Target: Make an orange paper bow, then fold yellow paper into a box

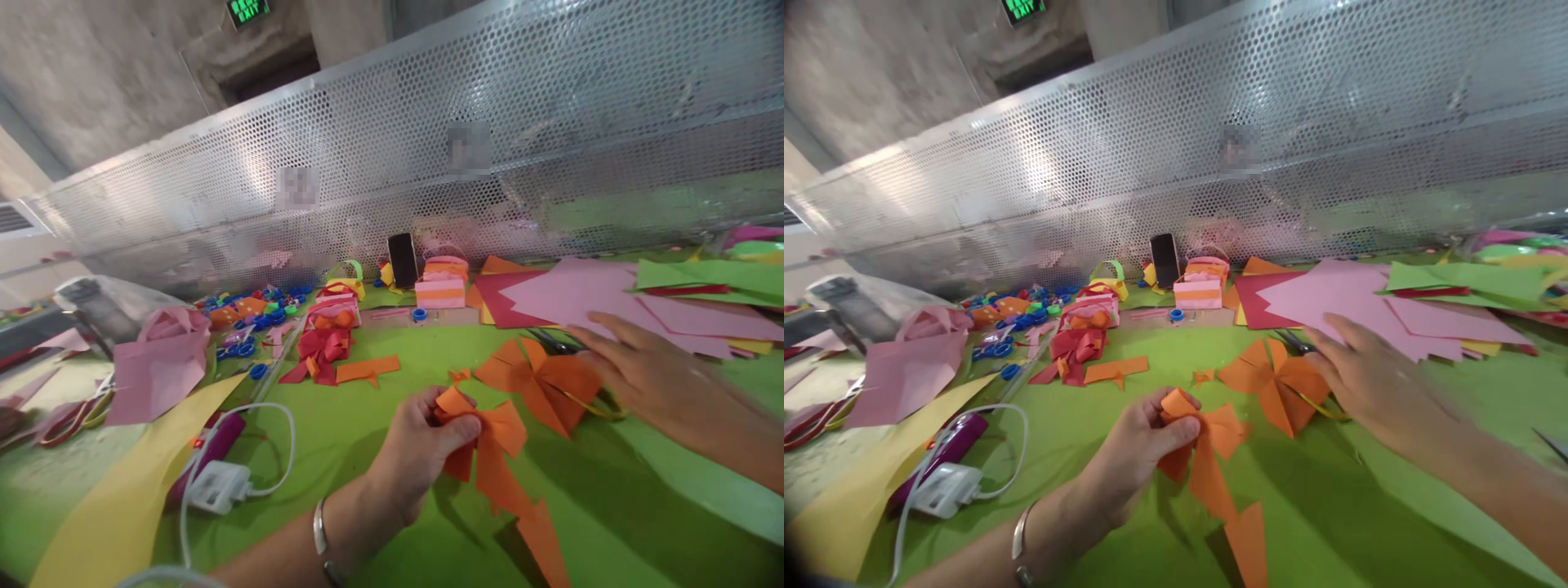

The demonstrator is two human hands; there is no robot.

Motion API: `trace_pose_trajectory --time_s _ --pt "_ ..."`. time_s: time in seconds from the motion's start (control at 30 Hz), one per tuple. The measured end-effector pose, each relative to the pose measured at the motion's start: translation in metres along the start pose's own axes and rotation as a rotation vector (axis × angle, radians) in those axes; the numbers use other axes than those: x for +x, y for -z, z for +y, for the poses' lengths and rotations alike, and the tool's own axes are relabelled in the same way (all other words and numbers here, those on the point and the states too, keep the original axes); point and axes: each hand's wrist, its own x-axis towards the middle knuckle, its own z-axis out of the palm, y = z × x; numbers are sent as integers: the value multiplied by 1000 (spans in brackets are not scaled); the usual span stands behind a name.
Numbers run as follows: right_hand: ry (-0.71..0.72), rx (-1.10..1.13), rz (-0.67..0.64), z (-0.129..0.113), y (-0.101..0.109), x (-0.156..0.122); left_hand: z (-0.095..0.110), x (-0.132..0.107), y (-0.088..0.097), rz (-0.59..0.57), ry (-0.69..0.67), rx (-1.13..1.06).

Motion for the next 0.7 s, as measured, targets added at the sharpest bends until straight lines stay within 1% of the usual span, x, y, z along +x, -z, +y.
trace_pose_trajectory --time_s 0.07,0.1,0.13,0.17,0.2,0.23,0.3,0.4,0.5,0.57,0.63,0.7 --pt "-2 197 -166 -24 5 -10 -1 -1 -1 -33 -14 -28" --pt "-46 377 -323 -37 9 -16 -2 -1 -2 -42 -13 -30" --pt "-118 557 -429 -51 11 -22 -2 -2 -2 -51 -6 -25" --pt "-177 684 -479 -64 13 -28 -3 -2 -2 -65 4 -16" --pt "-229 747 -505 -74 14 -32 -3 -2 -3 -78 12 -11" --pt "-265 784 -520 -82 15 -36 -3 -3 -3 -96 22 -7" --pt "-311 820 -533 -91 14 -37 -4 -4 -4 -132 34 -2" --pt "-373 894 -559 -92 15 -32 -4 -5 -3 -140 10 21" --pt "-427 884 -565 -89 18 -27 -2 -1 1 -65 -76 42" --pt "-432 841 -535 -89 18 -26 1 3 4 7 -127 45" --pt "-435 829 -526 -88 18 -27 4 7 8 57 -145 41" --pt "-461 864 -519 -86 17 -29 6 9 10 71 -131 31"
